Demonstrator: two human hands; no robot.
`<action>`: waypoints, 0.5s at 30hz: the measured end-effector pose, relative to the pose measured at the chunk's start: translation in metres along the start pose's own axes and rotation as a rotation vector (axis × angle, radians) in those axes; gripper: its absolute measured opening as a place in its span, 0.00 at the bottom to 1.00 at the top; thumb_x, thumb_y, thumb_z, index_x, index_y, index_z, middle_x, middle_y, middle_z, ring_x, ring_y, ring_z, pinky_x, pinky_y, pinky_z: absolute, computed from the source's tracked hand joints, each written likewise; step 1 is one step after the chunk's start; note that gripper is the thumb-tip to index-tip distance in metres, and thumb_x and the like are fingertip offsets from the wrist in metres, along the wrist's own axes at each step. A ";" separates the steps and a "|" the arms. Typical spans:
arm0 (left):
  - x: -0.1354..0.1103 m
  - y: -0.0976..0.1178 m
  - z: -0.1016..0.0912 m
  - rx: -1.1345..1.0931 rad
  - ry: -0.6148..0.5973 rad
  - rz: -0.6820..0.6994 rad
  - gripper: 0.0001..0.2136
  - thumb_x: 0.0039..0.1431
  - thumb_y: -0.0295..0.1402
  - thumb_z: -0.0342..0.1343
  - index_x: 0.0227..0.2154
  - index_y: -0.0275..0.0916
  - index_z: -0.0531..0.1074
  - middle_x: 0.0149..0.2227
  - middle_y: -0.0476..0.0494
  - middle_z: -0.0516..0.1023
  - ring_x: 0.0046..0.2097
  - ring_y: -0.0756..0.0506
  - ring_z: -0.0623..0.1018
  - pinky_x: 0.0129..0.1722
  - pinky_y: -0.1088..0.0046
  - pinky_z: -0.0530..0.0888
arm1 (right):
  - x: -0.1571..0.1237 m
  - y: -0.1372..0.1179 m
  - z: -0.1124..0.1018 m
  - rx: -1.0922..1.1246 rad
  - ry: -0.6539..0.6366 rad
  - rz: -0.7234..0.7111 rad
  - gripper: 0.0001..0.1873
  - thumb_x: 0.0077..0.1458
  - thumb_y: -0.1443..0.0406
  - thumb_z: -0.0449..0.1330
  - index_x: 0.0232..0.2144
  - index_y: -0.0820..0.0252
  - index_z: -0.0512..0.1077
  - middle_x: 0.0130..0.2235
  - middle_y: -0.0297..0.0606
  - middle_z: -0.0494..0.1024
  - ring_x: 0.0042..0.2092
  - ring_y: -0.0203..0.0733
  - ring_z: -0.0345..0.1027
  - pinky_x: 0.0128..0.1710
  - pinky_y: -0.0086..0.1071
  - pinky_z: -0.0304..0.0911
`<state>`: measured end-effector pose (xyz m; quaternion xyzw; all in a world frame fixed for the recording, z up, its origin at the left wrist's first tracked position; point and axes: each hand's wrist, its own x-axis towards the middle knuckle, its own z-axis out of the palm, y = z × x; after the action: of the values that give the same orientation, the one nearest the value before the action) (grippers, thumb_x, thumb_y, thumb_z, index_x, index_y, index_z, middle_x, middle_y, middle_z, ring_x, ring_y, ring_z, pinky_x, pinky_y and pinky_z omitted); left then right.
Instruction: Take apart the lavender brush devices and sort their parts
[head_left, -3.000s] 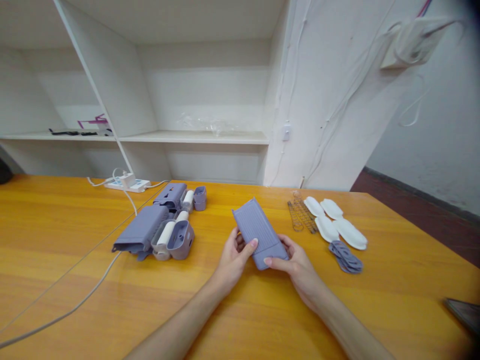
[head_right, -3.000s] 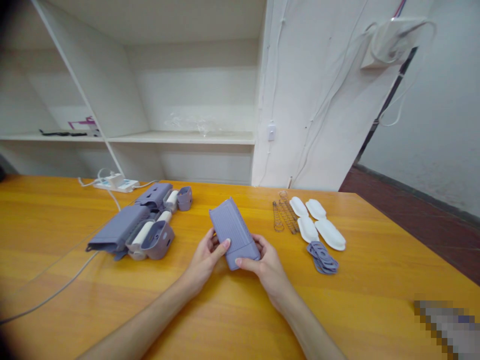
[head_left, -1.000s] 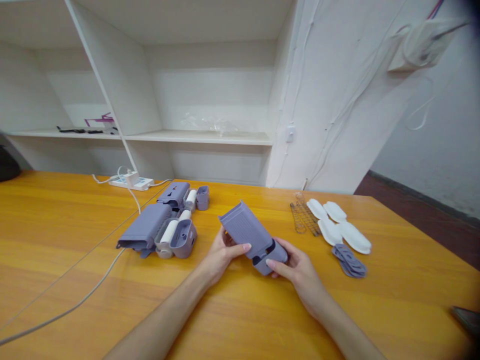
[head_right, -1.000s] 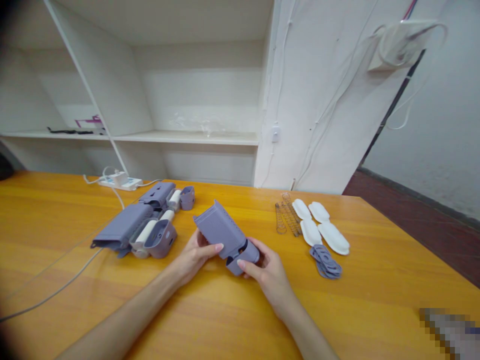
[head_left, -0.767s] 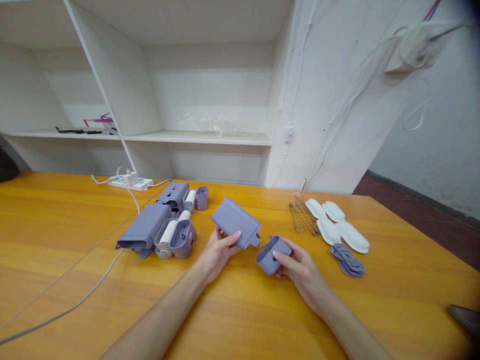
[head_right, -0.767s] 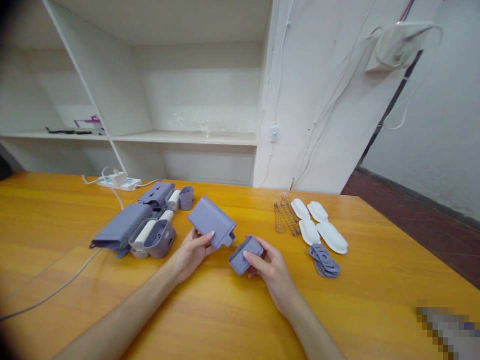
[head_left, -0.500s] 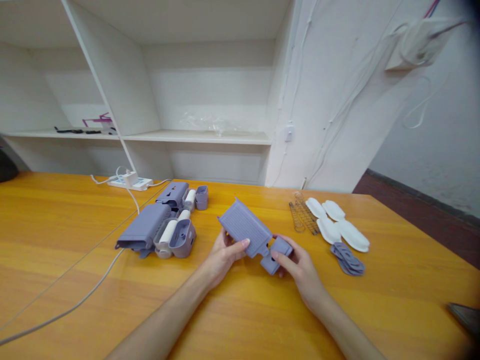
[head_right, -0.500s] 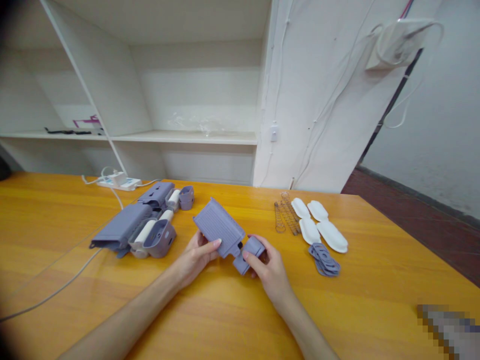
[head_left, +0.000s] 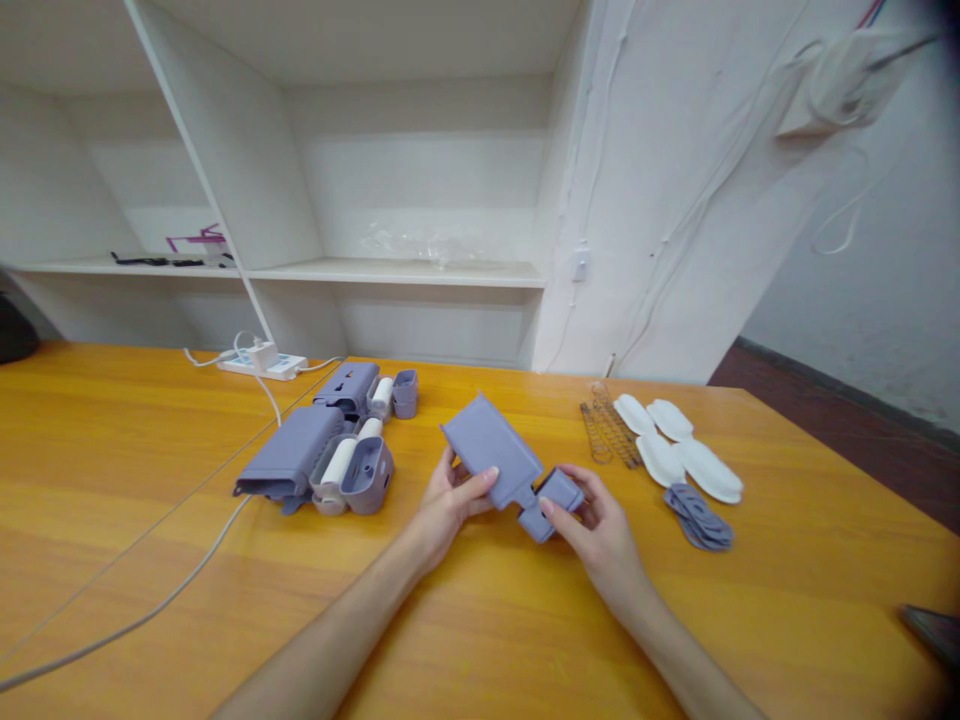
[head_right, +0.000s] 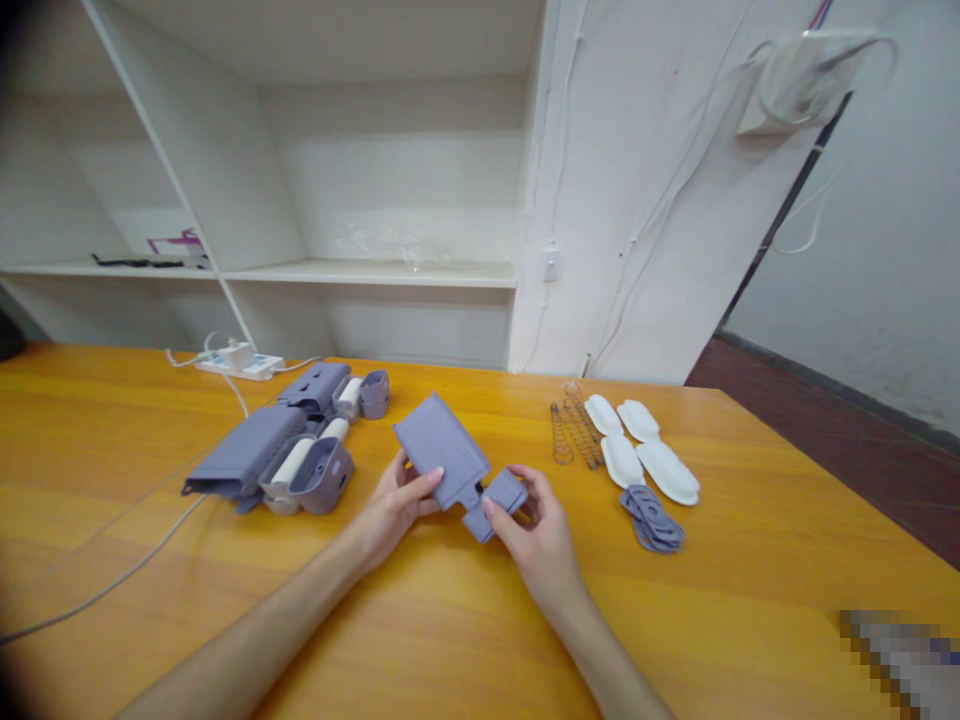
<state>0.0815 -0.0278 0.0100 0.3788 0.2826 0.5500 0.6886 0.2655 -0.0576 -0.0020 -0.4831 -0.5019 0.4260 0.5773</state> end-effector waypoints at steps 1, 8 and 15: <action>-0.002 0.000 0.002 0.012 -0.029 -0.019 0.30 0.49 0.32 0.66 0.54 0.41 0.60 0.52 0.34 0.71 0.52 0.35 0.73 0.45 0.57 0.75 | 0.001 0.000 -0.001 0.001 -0.011 0.012 0.26 0.43 0.56 0.68 0.43 0.58 0.67 0.39 0.40 0.76 0.40 0.43 0.71 0.41 0.34 0.69; 0.000 0.001 0.000 -0.065 0.027 -0.033 0.25 0.54 0.34 0.62 0.52 0.40 0.60 0.51 0.35 0.71 0.48 0.39 0.76 0.47 0.58 0.73 | -0.003 -0.005 -0.001 0.061 -0.160 0.134 0.27 0.46 0.54 0.66 0.46 0.60 0.69 0.39 0.41 0.77 0.37 0.44 0.71 0.32 0.34 0.69; 0.000 0.002 0.002 0.082 0.022 0.120 0.29 0.45 0.31 0.68 0.51 0.41 0.62 0.48 0.38 0.74 0.48 0.39 0.76 0.48 0.60 0.72 | 0.003 0.000 -0.004 0.139 -0.077 0.083 0.26 0.46 0.58 0.67 0.47 0.59 0.68 0.45 0.41 0.75 0.44 0.44 0.69 0.44 0.35 0.67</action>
<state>0.0819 -0.0277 0.0122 0.4170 0.2891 0.5825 0.6350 0.2700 -0.0558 -0.0013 -0.4452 -0.4725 0.5017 0.5716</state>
